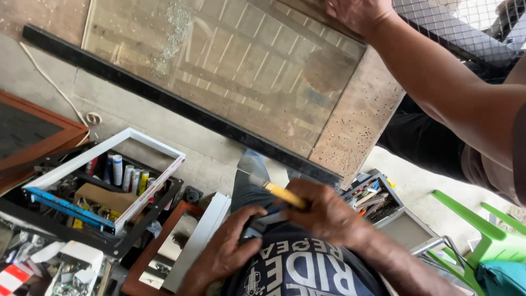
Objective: Measuring, marking, and scoring a glass pane for a frame assembly
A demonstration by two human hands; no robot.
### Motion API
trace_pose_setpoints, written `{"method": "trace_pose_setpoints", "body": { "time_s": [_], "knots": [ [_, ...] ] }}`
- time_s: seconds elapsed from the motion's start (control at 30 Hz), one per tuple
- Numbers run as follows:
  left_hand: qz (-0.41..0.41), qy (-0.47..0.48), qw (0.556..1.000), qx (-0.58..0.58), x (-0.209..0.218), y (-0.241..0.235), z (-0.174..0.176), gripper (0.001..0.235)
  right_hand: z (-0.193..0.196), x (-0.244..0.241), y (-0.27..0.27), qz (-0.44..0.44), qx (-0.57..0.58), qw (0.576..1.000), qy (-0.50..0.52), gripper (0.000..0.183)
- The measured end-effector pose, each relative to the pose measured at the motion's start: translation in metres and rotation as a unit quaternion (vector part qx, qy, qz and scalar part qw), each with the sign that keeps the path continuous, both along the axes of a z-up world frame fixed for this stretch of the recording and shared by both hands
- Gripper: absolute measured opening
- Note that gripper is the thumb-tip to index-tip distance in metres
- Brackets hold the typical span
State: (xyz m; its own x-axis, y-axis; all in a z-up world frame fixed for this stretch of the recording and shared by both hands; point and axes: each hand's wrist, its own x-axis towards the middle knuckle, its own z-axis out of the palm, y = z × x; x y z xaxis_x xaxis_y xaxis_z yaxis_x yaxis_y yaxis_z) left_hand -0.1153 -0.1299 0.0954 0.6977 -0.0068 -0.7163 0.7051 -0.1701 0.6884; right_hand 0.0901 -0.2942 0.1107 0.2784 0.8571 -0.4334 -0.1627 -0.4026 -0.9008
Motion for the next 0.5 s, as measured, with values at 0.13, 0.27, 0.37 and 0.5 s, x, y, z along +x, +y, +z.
{"method": "trace_pose_setpoints", "body": {
  "time_s": [0.13,0.27,0.37,0.5],
  "knots": [
    [-0.006,0.056,0.998,-0.026,-0.061,0.016,-0.027,0.047,-0.015,0.069,-0.02,-0.099,-0.028,0.994,0.023,0.009],
    [0.055,0.277,0.957,-0.059,-0.109,0.014,-0.036,0.027,-0.035,0.128,-0.017,-0.095,-0.028,0.971,-0.219,0.016],
    [0.124,0.332,0.933,-0.061,-0.121,0.007,-0.041,0.035,-0.053,0.14,-0.005,-0.123,-0.011,0.953,-0.277,0.011],
    [0.141,0.294,0.944,0.051,-0.135,-0.002,-0.064,0.04,-0.074,0.117,-0.018,-0.235,0.023,0.822,-0.519,0.019]
  ]
}}
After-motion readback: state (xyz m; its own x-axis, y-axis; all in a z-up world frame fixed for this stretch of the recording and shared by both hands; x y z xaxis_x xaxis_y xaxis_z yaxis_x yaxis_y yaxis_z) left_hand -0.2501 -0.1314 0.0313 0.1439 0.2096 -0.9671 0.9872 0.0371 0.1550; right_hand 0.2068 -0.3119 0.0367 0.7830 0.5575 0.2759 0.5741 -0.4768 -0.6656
